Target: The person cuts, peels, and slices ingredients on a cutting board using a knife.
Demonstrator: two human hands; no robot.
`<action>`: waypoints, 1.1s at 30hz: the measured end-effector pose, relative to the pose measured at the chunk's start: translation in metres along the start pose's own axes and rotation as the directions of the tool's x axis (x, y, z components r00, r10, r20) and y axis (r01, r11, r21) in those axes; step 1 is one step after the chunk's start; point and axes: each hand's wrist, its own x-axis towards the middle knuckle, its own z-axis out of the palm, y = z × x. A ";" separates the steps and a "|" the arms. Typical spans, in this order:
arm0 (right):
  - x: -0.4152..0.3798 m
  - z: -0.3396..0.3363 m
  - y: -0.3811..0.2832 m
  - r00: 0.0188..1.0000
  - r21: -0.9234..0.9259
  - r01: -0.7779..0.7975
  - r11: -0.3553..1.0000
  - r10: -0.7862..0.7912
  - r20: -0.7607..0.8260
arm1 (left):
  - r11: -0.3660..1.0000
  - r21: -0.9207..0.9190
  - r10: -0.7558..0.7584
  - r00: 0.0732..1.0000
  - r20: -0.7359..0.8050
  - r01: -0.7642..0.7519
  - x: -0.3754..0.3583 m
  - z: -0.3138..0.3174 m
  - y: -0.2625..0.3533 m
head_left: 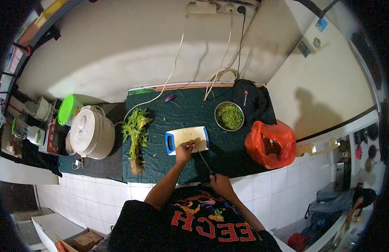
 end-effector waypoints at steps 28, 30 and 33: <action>0.010 0.019 -0.007 0.984 -0.060 0.176 0.983 -0.174 0.044 | 0.986 -0.157 -0.063 0.998 -0.026 0.058 0.010 0.008 -0.010; 0.012 0.013 -0.012 0.964 -0.077 0.266 0.961 -0.266 0.005 | 0.986 -0.061 -0.158 0.987 -0.010 0.157 0.011 0.007 -0.007; 0.018 0.010 -0.018 0.987 -0.055 0.144 0.988 -0.140 0.081 | 0.995 0.067 -0.077 0.997 -0.023 0.078 0.010 0.005 -0.002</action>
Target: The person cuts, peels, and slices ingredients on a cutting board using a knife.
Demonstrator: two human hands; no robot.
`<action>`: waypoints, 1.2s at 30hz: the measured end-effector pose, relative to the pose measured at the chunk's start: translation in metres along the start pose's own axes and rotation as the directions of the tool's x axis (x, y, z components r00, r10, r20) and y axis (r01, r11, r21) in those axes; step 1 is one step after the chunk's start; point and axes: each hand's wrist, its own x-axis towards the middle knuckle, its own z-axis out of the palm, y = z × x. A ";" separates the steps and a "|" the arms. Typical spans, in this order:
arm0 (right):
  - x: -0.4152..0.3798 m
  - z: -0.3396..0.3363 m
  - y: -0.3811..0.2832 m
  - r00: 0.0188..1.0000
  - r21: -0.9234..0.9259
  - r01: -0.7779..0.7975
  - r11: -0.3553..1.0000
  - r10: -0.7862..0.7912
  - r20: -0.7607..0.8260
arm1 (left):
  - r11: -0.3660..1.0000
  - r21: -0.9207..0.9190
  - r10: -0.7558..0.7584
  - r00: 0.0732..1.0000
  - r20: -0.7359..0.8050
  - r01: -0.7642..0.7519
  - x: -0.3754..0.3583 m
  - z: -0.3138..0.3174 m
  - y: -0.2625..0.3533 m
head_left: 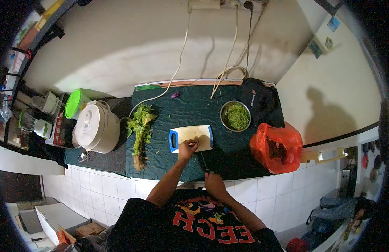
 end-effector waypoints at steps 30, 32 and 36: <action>0.096 0.053 0.035 0.873 -0.154 0.227 0.962 -0.271 -0.405 | 0.999 0.031 -0.029 1.000 -0.009 0.030 -0.005 -0.004 0.017; 0.094 0.057 0.039 0.866 -0.176 0.225 0.958 -0.279 -0.415 | 1.000 0.031 -0.002 1.000 -0.018 0.002 -0.009 -0.006 0.025; 0.074 0.056 0.042 0.948 -0.022 0.123 0.992 -0.124 -0.293 | 0.995 0.089 0.048 0.998 -0.046 -0.044 -0.011 -0.005 0.023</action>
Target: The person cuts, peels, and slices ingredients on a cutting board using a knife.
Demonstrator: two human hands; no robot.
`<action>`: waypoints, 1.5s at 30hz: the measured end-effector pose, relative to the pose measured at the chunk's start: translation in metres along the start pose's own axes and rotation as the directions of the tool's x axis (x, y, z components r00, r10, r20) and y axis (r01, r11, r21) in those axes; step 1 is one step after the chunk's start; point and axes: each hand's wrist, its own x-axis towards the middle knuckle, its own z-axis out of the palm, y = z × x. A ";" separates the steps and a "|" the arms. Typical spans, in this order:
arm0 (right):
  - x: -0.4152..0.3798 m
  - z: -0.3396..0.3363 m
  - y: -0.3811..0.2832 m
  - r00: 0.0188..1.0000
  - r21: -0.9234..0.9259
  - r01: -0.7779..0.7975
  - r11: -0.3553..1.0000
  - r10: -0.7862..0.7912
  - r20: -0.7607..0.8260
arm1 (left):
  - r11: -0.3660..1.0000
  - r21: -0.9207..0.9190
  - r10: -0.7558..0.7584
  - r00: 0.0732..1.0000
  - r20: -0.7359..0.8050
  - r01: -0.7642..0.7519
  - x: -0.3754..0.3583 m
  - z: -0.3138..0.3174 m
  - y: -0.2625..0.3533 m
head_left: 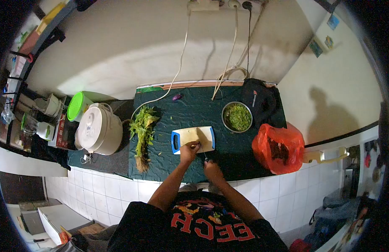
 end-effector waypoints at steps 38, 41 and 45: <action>-0.021 -0.054 -0.054 0.924 -0.030 -0.285 0.958 0.283 0.256 | 0.973 0.017 0.230 0.973 0.014 -0.230 0.006 0.017 -0.041; -0.024 -0.054 -0.053 0.932 -0.071 -0.221 0.973 0.232 0.278 | 0.965 0.070 0.252 0.968 0.014 -0.252 0.007 0.017 -0.039; -0.027 -0.049 -0.052 0.915 -0.052 -0.311 0.949 0.314 0.252 | 0.966 0.077 0.247 0.969 0.012 -0.247 0.005 0.016 -0.036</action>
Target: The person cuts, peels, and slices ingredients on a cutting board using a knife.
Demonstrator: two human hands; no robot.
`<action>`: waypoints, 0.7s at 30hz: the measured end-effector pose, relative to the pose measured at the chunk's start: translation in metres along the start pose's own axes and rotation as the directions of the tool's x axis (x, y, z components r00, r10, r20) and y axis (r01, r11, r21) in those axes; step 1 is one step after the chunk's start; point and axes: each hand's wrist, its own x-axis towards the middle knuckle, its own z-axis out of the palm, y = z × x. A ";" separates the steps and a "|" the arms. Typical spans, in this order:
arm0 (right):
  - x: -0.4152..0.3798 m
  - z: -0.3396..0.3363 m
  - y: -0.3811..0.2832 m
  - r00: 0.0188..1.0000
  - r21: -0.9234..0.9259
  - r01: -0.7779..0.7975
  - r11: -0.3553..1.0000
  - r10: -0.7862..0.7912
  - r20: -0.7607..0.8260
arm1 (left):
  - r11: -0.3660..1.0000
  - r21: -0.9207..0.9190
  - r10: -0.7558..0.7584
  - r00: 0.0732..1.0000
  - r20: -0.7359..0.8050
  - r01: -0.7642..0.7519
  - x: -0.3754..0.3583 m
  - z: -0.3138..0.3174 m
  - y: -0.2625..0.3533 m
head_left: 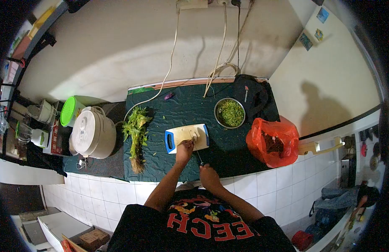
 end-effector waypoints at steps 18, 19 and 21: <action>0.015 0.004 -0.006 0.999 0.094 0.040 0.995 -0.040 -0.009 | 0.998 -0.056 -0.025 0.998 0.065 0.029 0.002 -0.004 0.003; 0.017 0.001 -0.010 0.999 0.078 0.044 0.996 -0.043 -0.014 | 0.998 -0.053 -0.025 0.998 0.063 0.028 0.002 -0.004 0.003; 0.023 0.002 -0.012 0.999 0.064 0.051 0.997 -0.050 -0.019 | 0.999 -0.004 0.047 0.999 0.014 -0.046 0.003 -0.002 0.002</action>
